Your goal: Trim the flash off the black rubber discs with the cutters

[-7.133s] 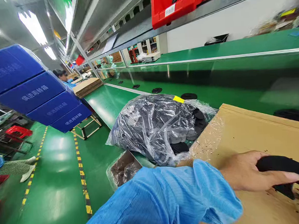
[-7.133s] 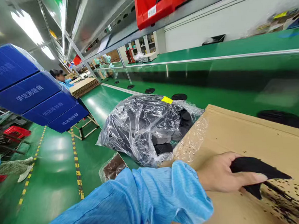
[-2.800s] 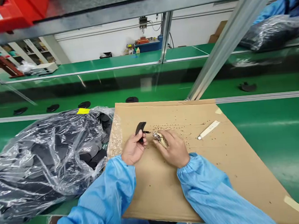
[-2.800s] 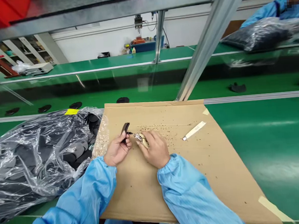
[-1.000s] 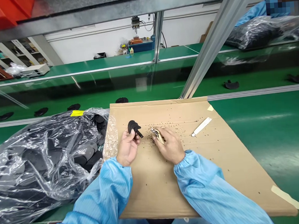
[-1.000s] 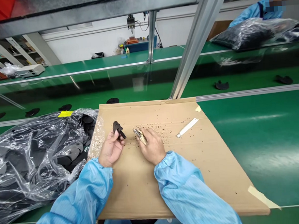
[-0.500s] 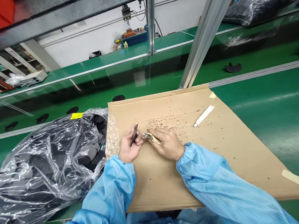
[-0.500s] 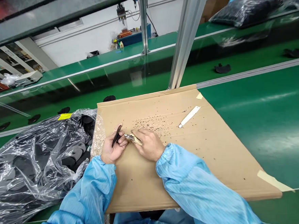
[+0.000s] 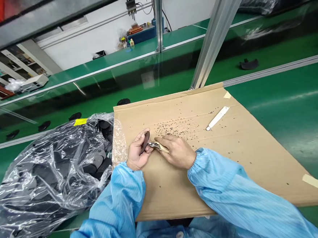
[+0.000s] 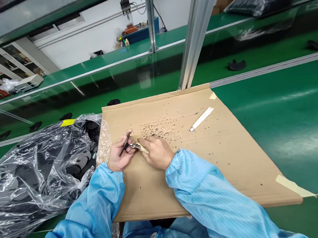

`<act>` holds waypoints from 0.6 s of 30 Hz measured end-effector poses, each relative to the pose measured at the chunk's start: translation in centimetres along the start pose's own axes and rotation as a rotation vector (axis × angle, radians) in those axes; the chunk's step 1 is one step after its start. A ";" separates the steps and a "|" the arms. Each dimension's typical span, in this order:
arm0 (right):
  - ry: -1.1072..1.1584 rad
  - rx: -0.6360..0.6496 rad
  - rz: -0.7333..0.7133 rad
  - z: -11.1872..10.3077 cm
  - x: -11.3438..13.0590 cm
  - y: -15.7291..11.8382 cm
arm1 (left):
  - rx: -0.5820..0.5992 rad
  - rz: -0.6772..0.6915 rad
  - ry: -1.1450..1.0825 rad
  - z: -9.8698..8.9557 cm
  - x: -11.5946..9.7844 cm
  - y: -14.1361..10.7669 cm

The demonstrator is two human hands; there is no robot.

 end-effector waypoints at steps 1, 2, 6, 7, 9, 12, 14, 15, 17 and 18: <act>-0.003 0.004 0.009 0.0 0.0 0.0 | -0.001 0.002 0.003 0.0 0.0 0.0; -0.005 0.008 0.017 0.0 0.0 0.0 | -0.002 0.003 0.005 0.0 0.0 0.0; -0.007 0.014 0.039 -0.1 0.1 -0.1 | -0.012 0.003 0.014 -0.1 0.0 0.1; -0.004 0.018 0.040 -0.1 0.1 -0.1 | -0.014 0.006 0.013 -0.1 0.0 0.1; 0.006 0.030 0.037 0.0 0.2 -0.1 | -0.020 0.015 0.012 -0.1 0.0 0.1; 0.002 0.056 0.044 0.0 0.2 -0.1 | -0.045 0.035 0.017 -0.4 0.0 0.2; -0.016 0.083 0.060 0.0 0.2 -0.1 | -0.059 0.053 0.022 -0.6 0.0 0.3; -0.027 0.100 0.071 0.0 0.3 -0.1 | -0.059 0.062 0.021 -0.7 0.1 0.4; -0.049 0.133 0.095 -0.1 0.3 0.0 | -0.048 0.083 0.017 -0.8 0.1 0.5; -0.061 0.149 0.107 -0.1 0.4 0.0 | -0.042 0.094 0.015 -0.9 0.1 0.5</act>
Point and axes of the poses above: each hand's wrist, its own y-axis towards the middle knuckle, its own z-axis out of the palm, x = y × z, the point moved 5 cm from there along y, towards the middle knuckle, and after that the axes turned 2 degrees about z, right-handed, at the moved point
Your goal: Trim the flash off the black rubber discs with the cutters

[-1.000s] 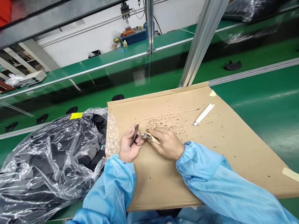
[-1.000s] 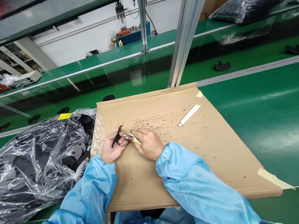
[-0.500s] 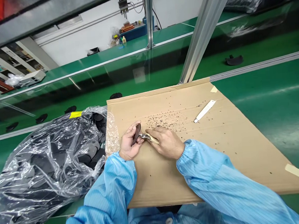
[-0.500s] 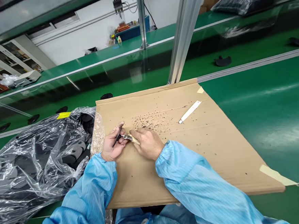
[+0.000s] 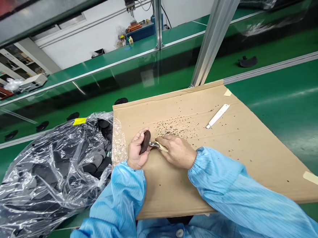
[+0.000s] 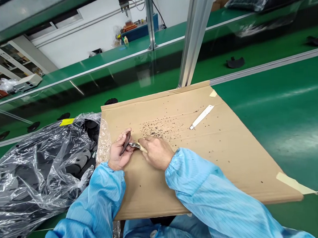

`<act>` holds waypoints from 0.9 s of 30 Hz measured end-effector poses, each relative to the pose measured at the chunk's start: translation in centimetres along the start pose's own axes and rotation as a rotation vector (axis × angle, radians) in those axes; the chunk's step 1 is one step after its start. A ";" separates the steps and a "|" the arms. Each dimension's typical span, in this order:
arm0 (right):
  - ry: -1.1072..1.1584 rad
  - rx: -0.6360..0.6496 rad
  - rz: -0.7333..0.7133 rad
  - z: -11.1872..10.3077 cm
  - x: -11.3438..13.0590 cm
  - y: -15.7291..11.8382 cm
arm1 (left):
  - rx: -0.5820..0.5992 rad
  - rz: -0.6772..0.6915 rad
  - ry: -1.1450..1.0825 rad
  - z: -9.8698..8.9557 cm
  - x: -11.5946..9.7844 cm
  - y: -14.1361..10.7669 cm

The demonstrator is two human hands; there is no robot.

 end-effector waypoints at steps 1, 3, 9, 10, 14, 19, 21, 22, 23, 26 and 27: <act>-0.014 0.017 0.009 -0.1 0.1 0.0 | 0.004 0.010 0.000 -0.1 0.0 0.0; -0.049 0.052 0.025 -0.2 0.3 0.0 | 0.003 0.027 0.003 -0.2 0.1 0.0; -0.061 0.107 0.057 -0.3 0.5 -0.1 | -0.042 0.023 -0.029 -0.2 0.1 0.1; -0.027 0.091 0.055 -0.3 0.4 -0.1 | -0.044 0.013 -0.040 -0.2 0.1 0.1; 0.035 -0.040 0.062 -0.6 -0.8 0.2 | -0.082 0.039 -0.059 -0.1 -0.2 0.3; -0.024 -0.161 0.002 -1.4 -2.2 0.7 | -0.124 0.216 -0.054 -0.4 -0.9 0.4; 0.024 -0.264 -0.025 -2.1 -2.2 0.6 | -0.122 0.261 -0.003 -0.3 -0.9 0.4; 0.079 -0.327 -0.032 -2.4 -2.2 0.5 | -0.118 0.270 0.030 -0.2 -0.9 0.3; 0.159 -0.381 -0.039 -2.7 -2.2 0.4 | -0.112 0.271 0.060 -0.1 -0.9 0.2; 0.450 -0.428 -0.035 -2.6 -2.2 0.2 | -0.074 0.235 0.117 0.3 -0.4 -0.2; 0.519 -0.416 -0.030 -2.4 -2.2 0.1 | -0.049 0.212 0.132 0.5 -0.1 -0.4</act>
Point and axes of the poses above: each hand's wrist, its own y-axis towards the middle knuckle, its own z-axis out of the palm, x = y × z, the point moved 5 cm from there along y, towards the middle knuckle, and after that the axes turned 2 degrees about z, right-handed, at the moved point
